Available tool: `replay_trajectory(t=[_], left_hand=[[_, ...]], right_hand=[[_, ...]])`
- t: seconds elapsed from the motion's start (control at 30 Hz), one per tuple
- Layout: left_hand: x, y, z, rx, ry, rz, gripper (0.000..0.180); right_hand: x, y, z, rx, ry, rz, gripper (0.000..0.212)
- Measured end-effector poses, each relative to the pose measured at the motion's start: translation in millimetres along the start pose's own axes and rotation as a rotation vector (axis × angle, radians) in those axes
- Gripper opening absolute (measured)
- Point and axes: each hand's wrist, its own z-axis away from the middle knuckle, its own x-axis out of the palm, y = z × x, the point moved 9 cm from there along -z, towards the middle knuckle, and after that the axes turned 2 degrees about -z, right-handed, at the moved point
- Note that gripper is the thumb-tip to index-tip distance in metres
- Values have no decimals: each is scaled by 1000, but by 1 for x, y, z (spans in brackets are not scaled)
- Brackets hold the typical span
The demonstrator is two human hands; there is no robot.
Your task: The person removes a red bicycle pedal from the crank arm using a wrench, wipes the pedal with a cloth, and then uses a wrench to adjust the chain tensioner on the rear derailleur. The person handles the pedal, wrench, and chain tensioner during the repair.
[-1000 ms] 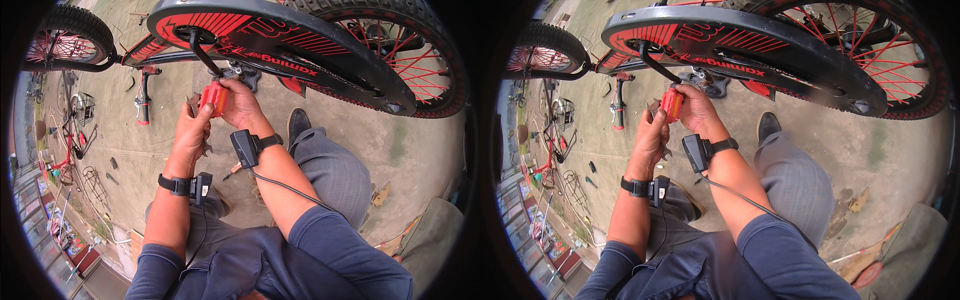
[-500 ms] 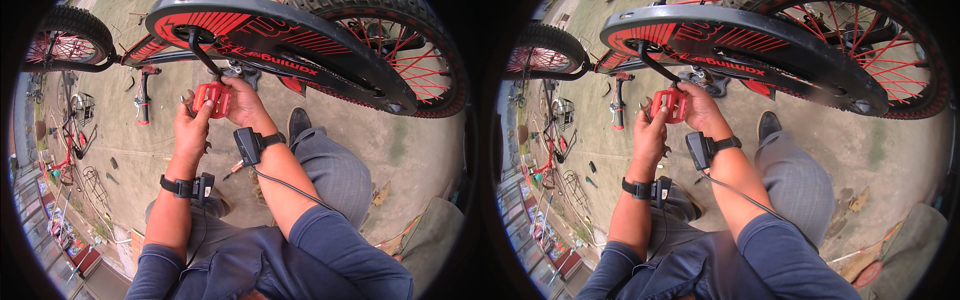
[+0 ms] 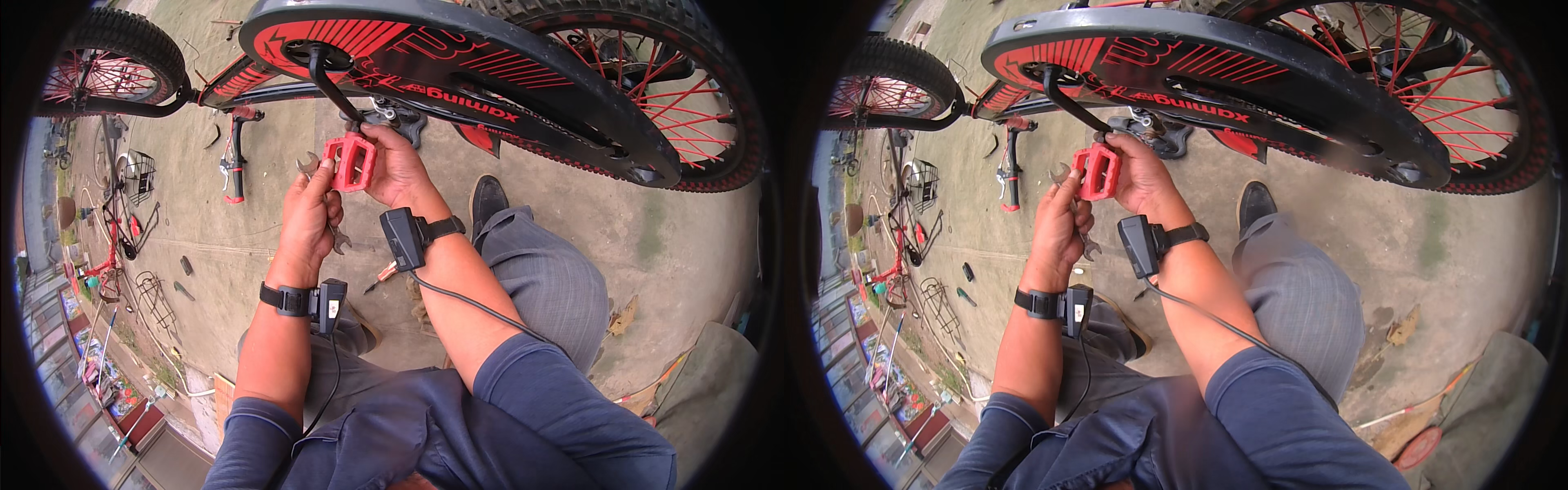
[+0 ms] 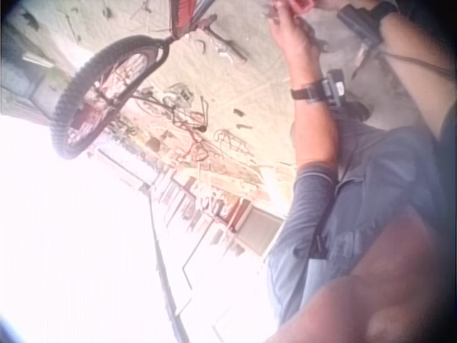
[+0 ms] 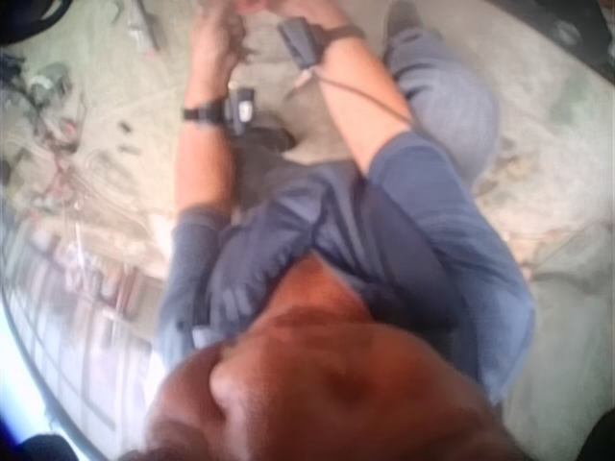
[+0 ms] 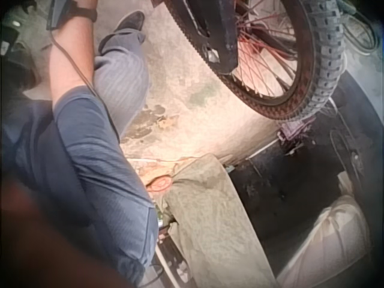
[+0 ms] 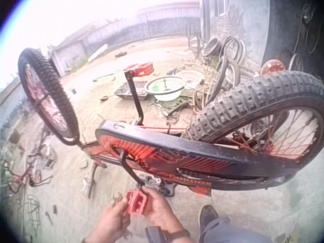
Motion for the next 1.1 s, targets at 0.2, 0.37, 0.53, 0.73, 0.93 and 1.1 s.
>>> replay_trajectory(t=[0.2,0.37,0.53,0.73,0.93,1.1], left_hand=[[1,-4,-1,-22,-38,23,21],[4,-6,-1,-44,-53,40,22],[2,-6,-1,-47,-55,27,23],[2,-8,0,-61,-55,41,24],[-1,-12,5,-79,-97,104,25],[-14,-11,10,-68,-86,130,20]], right_hand=[[3,2,-3,7,-38,8,12],[0,6,-5,31,-39,-33,13],[1,3,-4,2,-41,-4,13],[3,5,-2,6,-73,-33,17],[-5,18,3,46,-90,-47,23],[-13,29,6,73,-79,-32,27]])
